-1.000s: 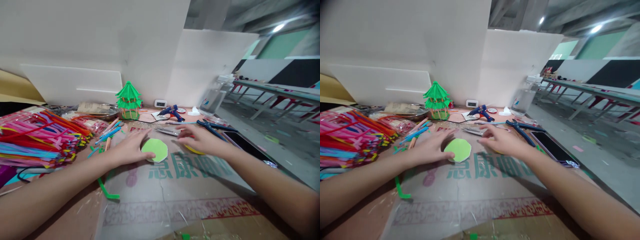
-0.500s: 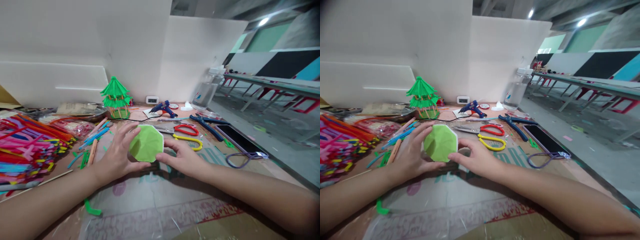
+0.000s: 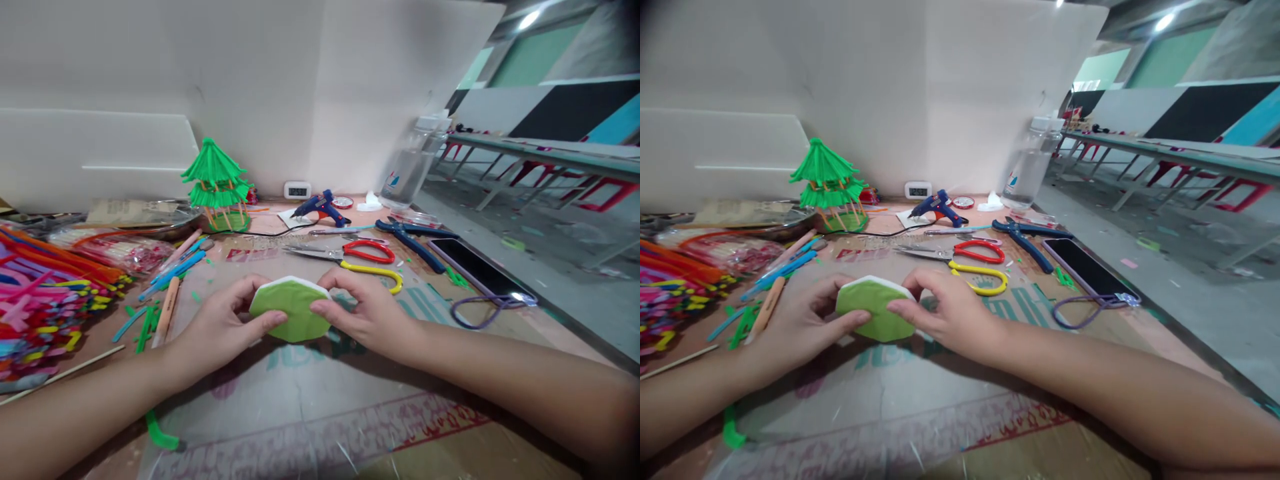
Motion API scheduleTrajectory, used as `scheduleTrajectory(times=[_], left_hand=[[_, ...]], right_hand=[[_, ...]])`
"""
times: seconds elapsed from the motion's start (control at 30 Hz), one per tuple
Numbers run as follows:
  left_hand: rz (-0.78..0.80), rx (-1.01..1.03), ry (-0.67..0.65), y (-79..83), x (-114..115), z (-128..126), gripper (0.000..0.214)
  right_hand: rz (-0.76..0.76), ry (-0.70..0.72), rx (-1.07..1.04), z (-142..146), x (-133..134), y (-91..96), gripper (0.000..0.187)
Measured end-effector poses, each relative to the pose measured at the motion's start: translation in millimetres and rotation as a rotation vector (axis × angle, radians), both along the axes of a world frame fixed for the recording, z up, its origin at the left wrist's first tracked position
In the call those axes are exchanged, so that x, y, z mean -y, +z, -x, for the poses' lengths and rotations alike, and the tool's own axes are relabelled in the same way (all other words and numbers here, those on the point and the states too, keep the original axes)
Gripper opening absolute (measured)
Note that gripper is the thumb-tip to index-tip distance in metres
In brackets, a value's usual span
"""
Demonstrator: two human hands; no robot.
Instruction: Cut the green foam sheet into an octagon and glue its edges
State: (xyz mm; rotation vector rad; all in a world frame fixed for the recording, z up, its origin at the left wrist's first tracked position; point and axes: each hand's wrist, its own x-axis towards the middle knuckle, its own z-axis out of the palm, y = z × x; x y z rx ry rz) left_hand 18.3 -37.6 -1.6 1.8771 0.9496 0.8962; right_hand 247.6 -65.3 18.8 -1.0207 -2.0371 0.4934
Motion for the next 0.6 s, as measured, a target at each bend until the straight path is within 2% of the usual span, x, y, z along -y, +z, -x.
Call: scheduleTrajectory(times=[0.2, 0.3, 0.43, 0.5, 0.6], left_hand=[[-0.020, -0.019, -0.006, -1.9, 3, 1, 0.024], [-0.058, -0.028, 0.020, -4.2, 0, 4, 0.023], [-0.119, -0.034, 0.154, -3.5, -10, 6, 0.029], [-0.091, -0.047, 0.209, -1.6, -15, 6, 0.032], [-0.112, -0.104, 0.262, -0.5, -20, 5, 0.030]], right_hand=[[-0.009, 0.019, -0.007, 0, 1, 2.4, 0.021], [-0.013, 0.014, 0.003, -7, -3, 21.8, 0.018], [-0.029, -0.146, 0.138, -38, -28, 50.2, 0.018], [-0.006, -0.224, 0.253, -59, -47, 51.1, 0.019], [0.006, -0.307, 0.417, -85, -74, 35.0, 0.021]])
